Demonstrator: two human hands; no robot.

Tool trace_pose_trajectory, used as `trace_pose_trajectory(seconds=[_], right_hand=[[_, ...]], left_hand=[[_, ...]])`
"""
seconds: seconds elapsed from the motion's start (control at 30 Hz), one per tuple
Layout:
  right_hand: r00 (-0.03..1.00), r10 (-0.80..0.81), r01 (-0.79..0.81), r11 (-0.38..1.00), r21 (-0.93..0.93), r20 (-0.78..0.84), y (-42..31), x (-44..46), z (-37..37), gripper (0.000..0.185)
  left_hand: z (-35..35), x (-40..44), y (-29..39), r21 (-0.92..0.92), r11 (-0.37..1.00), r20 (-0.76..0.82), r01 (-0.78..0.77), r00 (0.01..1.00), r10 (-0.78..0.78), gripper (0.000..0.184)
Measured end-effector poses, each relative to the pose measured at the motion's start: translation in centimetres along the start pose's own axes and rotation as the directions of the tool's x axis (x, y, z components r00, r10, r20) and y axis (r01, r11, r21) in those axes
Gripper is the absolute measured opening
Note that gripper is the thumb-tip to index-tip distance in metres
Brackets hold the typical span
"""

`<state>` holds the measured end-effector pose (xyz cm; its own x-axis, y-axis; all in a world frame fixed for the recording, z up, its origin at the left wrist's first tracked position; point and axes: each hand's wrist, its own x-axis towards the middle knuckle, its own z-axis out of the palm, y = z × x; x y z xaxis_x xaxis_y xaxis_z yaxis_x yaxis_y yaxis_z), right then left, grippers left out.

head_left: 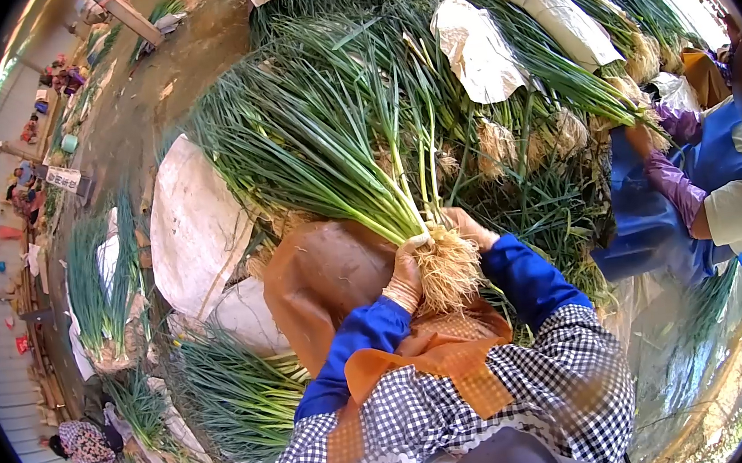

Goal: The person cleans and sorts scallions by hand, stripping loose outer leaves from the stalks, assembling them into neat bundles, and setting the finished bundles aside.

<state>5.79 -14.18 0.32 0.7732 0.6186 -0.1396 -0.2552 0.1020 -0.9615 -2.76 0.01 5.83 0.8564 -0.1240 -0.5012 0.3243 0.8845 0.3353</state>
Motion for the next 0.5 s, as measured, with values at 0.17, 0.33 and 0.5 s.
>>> trace_pose_trajectory(seconds=[0.17, 0.33, 0.5], right_hand=[[0.984, -0.085, -0.163, -0.094, -0.982, -0.155, -2.3, -1.3, -2.4, 0.026], [0.995, -0.102, -0.01, -0.051, -0.999, -0.005, 2.5, -6.4, -12.7, 0.03], [0.983, -0.113, 0.001, 0.795, -0.607, -0.147, -6.7, -0.4, -2.4, 0.031]], left_hand=[[-1.0, -0.4, 0.2, 0.324, 0.941, -0.032, -0.098, 0.993, 0.115, 0.018], [1.8, -1.3, 2.3, 0.054, 0.991, 0.026, 0.12, 0.992, -0.122, 0.021], [0.1, 0.9, 0.3, 0.005, 0.999, 0.116, -0.035, 0.993, 0.034, 0.028]])
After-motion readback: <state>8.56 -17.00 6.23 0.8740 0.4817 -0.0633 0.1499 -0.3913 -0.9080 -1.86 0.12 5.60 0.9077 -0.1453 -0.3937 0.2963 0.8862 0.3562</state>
